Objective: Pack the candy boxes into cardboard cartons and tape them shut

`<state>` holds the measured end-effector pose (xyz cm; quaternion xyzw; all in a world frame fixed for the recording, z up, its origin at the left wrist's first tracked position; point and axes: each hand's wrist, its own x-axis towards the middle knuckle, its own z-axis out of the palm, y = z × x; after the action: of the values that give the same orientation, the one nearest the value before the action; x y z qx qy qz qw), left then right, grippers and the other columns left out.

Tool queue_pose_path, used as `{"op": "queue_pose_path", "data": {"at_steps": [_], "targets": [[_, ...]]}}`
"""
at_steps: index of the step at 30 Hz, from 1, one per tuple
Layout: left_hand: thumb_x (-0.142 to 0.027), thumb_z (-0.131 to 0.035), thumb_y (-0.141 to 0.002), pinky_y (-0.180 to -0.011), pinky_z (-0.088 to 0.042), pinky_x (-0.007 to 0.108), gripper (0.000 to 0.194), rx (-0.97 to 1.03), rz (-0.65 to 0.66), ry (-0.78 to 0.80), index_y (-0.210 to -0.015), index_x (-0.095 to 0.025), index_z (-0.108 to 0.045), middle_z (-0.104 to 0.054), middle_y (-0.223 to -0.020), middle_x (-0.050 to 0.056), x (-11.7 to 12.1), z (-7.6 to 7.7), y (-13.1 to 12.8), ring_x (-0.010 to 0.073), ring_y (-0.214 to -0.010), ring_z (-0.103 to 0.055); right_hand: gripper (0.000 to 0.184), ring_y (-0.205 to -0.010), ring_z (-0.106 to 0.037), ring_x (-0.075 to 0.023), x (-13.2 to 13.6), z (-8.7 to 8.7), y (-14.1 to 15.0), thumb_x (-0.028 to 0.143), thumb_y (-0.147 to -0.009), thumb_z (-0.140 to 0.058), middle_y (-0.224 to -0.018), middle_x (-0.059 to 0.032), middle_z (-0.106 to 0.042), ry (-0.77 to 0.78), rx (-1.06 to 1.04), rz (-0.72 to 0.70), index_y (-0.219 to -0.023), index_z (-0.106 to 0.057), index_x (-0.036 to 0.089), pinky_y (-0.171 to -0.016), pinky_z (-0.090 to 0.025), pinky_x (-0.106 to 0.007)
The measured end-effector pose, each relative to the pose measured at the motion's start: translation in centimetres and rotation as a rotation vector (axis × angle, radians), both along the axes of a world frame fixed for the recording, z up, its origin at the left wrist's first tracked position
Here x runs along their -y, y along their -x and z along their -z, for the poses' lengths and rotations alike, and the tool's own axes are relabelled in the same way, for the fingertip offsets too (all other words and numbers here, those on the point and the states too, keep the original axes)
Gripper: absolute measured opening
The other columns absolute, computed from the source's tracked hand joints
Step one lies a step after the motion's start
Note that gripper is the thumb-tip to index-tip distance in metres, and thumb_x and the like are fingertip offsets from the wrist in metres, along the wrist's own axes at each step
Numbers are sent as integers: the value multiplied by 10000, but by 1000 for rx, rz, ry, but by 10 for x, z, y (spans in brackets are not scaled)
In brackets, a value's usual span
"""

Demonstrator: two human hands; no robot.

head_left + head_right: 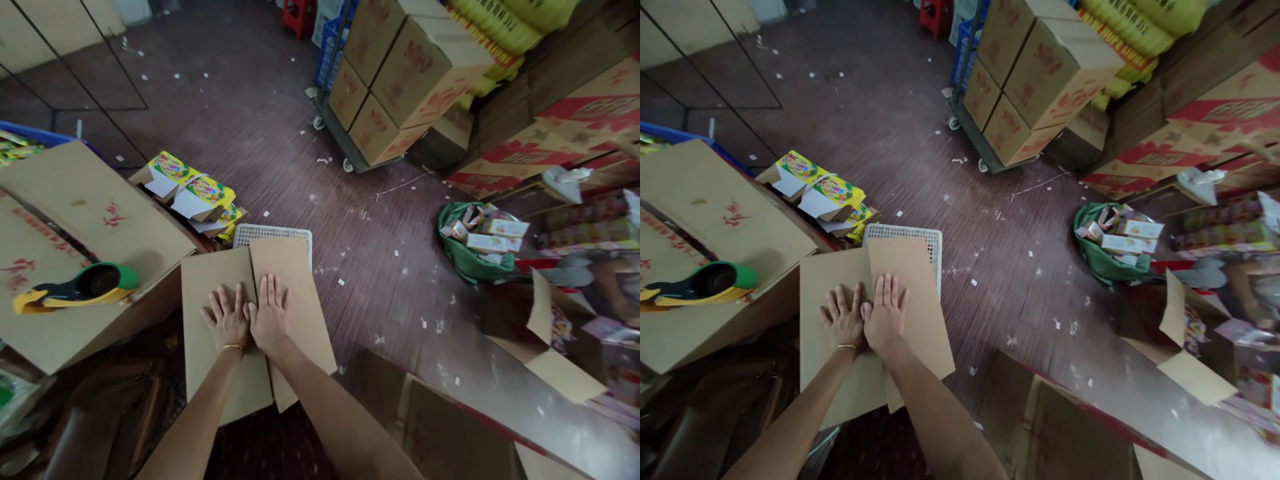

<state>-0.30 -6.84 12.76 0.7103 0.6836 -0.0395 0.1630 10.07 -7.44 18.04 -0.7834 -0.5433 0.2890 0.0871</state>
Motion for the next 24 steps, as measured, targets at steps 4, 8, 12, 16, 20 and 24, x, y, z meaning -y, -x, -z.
{"op": "queue_pose_path", "data": {"at_steps": [4,8,12,16,20,24], "targets": [[-393,-312,-967,-1140,-55,599,505,52,1,-29,-1454,-269,-363,-125,-1580,116,-3,-5,3,305,-1454,1,629,-1465,0,-222,2,23,18,372,-969,-310,-1579,-68,-61,36,76,-67,-1514,-118,122,-1174,-24,-540],[-361,-357,-959,-1135,-65,609,492,67,40,-56,-1446,-302,-369,-123,-1581,109,-18,-11,5,302,-1455,-46,634,-1464,-1,-199,8,25,1,403,-965,-321,-1580,-57,-86,15,92,-142,-1512,-142,135,-1181,-28,-506],[-341,-394,-950,-1142,-54,599,490,118,162,-86,-1439,-322,-374,-135,-1580,99,-32,-8,4,297,-1455,-62,640,-1464,-9,-199,13,29,-1,407,-964,-324,-1580,-59,-99,-18,128,-161,-1511,-140,131,-1181,-4,-493],[-313,-397,-950,-1137,-30,616,488,117,189,-80,-1437,-323,-375,-152,-1577,93,-36,0,2,297,-1453,-74,624,-1464,-5,-194,15,39,1,394,-971,-312,-1578,-61,-105,-9,136,-178,-1509,-146,127,-1176,23,-491],[-335,-404,-948,-1122,-12,646,503,113,195,-25,-1448,-321,-355,-100,-1585,96,-36,1,-1,315,-1451,-66,606,-1463,-8,-184,16,45,0,363,-968,-321,-1576,-53,-119,6,138,-169,-1504,-175,123,-1171,54,-489],[-347,-389,-957,-1147,11,604,504,195,298,19,-1457,-314,-342,-70,-1590,66,-34,2,-6,292,-1456,-30,547,-1457,-61,-153,16,52,-7,279,-966,-302,-1561,-30,-214,-42,78,-158,-1491,-235,138,-1179,61,-460]]}}
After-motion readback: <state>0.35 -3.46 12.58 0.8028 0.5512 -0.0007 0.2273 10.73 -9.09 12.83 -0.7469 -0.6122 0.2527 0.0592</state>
